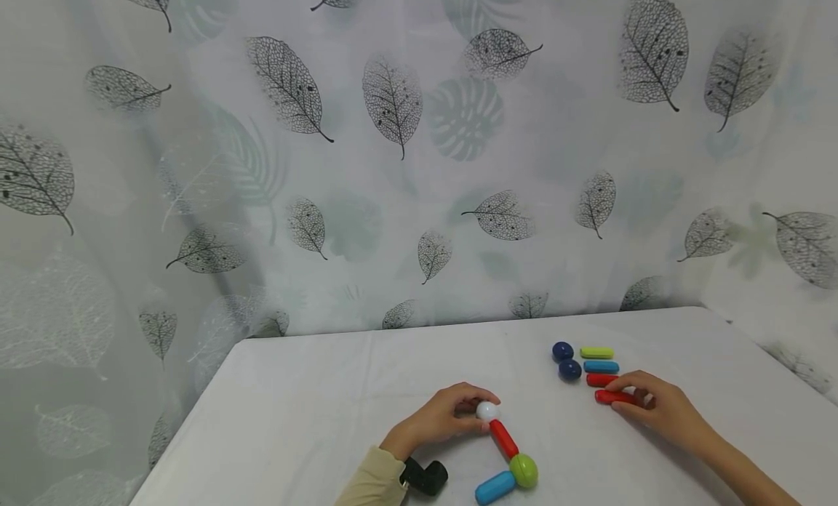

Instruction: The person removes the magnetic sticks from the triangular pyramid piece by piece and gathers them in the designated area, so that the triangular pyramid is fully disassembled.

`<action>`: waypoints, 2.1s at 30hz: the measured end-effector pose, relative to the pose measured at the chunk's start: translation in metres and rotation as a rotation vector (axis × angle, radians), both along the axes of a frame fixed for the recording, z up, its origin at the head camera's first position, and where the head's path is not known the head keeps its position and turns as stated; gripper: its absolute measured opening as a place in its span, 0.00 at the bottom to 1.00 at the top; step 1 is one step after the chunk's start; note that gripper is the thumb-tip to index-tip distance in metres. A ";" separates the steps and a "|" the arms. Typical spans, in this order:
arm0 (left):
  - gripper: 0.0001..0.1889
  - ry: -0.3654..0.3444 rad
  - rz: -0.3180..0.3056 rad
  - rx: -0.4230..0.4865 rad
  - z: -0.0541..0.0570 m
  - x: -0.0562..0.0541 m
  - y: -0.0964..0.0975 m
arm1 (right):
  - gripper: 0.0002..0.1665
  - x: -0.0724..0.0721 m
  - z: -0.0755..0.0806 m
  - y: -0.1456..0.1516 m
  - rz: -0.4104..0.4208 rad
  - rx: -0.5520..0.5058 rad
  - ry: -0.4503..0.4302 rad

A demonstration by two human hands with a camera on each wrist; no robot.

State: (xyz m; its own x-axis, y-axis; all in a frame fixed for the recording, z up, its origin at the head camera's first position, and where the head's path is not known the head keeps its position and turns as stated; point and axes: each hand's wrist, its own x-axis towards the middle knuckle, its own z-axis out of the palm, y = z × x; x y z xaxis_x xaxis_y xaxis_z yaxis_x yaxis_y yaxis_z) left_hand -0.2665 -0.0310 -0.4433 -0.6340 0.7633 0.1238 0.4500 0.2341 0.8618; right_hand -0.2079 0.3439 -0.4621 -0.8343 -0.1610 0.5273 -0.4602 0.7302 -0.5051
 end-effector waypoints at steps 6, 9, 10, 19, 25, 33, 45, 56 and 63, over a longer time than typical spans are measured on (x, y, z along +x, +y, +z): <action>0.22 0.089 -0.036 0.000 -0.006 0.005 0.004 | 0.20 0.009 -0.003 0.002 -0.012 -0.021 -0.002; 0.24 0.209 -0.081 -0.068 -0.007 0.009 0.008 | 0.21 0.011 -0.004 0.002 -0.025 -0.038 0.002; 0.24 0.256 -0.098 -0.097 -0.006 0.010 0.010 | 0.21 0.012 -0.004 0.002 -0.030 -0.041 0.003; 0.14 0.567 -0.226 -0.179 0.007 0.014 0.018 | 0.20 0.010 0.004 -0.001 -0.012 -0.070 0.003; 0.12 0.606 -0.124 -0.262 0.014 0.016 0.016 | 0.22 0.013 0.011 -0.012 0.090 -0.097 0.037; 0.15 0.447 -0.024 -0.320 0.016 0.019 0.019 | 0.23 0.012 0.010 -0.032 0.228 -0.116 0.061; 0.26 0.337 0.231 -0.522 0.019 0.033 0.032 | 0.12 0.014 0.008 -0.067 0.351 -0.116 -0.182; 0.24 0.354 0.204 -0.455 0.021 0.035 0.030 | 0.12 0.018 0.009 -0.095 0.398 -0.183 -0.328; 0.20 0.271 0.143 -0.383 0.017 0.030 0.030 | 0.12 0.016 0.006 -0.101 0.499 -0.175 -0.310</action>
